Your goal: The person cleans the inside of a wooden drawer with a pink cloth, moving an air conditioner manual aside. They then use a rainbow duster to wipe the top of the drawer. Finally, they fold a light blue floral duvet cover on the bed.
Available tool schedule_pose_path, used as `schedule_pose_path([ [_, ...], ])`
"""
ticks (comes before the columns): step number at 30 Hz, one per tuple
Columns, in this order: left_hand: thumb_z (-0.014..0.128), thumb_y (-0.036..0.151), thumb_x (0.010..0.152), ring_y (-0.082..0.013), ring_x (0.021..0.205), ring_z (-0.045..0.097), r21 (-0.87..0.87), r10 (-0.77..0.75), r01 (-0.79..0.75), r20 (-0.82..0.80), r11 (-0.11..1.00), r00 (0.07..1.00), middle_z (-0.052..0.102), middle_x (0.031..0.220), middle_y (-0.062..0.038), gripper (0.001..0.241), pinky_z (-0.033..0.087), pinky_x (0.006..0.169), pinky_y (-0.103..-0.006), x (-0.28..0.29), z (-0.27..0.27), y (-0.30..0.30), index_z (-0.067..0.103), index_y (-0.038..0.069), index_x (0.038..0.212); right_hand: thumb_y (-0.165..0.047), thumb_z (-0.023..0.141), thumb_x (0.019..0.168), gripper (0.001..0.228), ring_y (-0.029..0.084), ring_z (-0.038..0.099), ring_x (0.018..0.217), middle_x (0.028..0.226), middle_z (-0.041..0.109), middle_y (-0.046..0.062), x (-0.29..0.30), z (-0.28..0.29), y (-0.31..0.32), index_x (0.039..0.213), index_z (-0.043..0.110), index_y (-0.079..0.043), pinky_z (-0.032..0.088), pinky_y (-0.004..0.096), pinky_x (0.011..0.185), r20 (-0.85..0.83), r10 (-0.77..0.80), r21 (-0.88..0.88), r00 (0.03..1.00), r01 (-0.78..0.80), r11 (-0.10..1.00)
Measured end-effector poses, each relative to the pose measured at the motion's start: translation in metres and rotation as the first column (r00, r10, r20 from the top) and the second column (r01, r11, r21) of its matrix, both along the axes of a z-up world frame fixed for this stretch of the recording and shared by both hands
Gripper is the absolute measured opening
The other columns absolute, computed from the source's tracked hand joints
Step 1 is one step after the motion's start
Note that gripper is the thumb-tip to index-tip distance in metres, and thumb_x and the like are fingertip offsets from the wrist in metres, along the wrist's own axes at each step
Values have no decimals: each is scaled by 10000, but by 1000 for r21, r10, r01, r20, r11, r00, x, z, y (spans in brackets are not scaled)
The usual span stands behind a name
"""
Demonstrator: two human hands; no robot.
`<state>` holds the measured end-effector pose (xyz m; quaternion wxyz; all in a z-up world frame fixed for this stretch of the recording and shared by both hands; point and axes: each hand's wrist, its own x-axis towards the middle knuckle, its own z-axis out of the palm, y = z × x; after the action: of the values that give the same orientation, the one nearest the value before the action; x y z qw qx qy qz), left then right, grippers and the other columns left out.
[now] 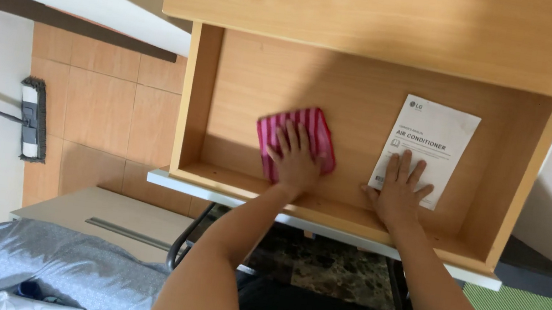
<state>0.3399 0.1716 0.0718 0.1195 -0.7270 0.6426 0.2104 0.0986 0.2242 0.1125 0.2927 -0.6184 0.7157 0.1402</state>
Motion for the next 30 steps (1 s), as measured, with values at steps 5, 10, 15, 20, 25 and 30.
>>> schedule_pose_path([
  [5, 403, 495, 1052, -356, 1568, 162, -66, -34, 38, 61, 997, 998, 154, 1712, -80, 695, 195, 1172, -710, 79, -2, -155, 207, 175, 1637, -674, 614, 838, 1112, 490, -104, 1538, 1716, -95, 147, 1, -3, -5, 1627, 114, -69, 100, 836, 1083, -21, 14, 21, 1000, -14, 1000],
  [10, 422, 462, 1018, -322, 1525, 244, -82, -63, 75, 135, 994, 989, 204, 1685, -53, 685, 285, 1155, -622, 89, -6, -154, 225, 189, 1614, -673, 591, 861, 1095, 503, -106, 1535, 1717, -97, 166, 5, -5, -3, 1626, 115, -51, 103, 840, 1075, -20, 80, 8, 997, -80, 997],
  [15, 453, 404, 1052, -290, 1557, 317, -200, -258, 271, 85, 942, 962, 287, 1688, -14, 605, 323, 1216, -601, 104, -3, -118, 314, 218, 1610, -713, 549, 848, 1106, 493, -119, 1535, 1720, -98, 153, 10, -7, -6, 1627, 107, -64, 97, 831, 1080, -43, 105, 33, 994, -104, 994],
  [20, 445, 381, 1010, -297, 1517, 281, -137, -184, 186, 30, 973, 983, 293, 1651, -21, 593, 310, 1148, -617, 110, 15, -175, 340, 203, 1566, -699, 543, 853, 1055, 509, -84, 1524, 1706, -39, 184, 21, -4, 0, 1614, 166, -72, 94, 825, 1081, 7, 66, -36, 998, -66, 997],
  [25, 431, 439, 1030, -294, 1519, 276, -152, -182, 183, 25, 971, 983, 276, 1659, -27, 601, 299, 1148, -641, 109, 28, -152, 336, 197, 1572, -626, 525, 919, 913, 500, 13, 1545, 1697, 92, 221, 55, 21, -23, 1562, 300, -18, 116, 793, 1107, 2, 246, -184, 969, -241, 953],
  [30, 483, 390, 1018, -274, 1543, 298, -146, -326, 330, 50, 932, 944, 269, 1697, -10, 622, 357, 1133, -644, 121, 23, -147, 348, 184, 1589, -444, 574, 947, 741, 390, 254, 1523, 1651, 284, 205, 128, 32, -79, 1487, 436, 44, 247, 651, 1191, 36, 536, -436, 843, -469, 768],
])
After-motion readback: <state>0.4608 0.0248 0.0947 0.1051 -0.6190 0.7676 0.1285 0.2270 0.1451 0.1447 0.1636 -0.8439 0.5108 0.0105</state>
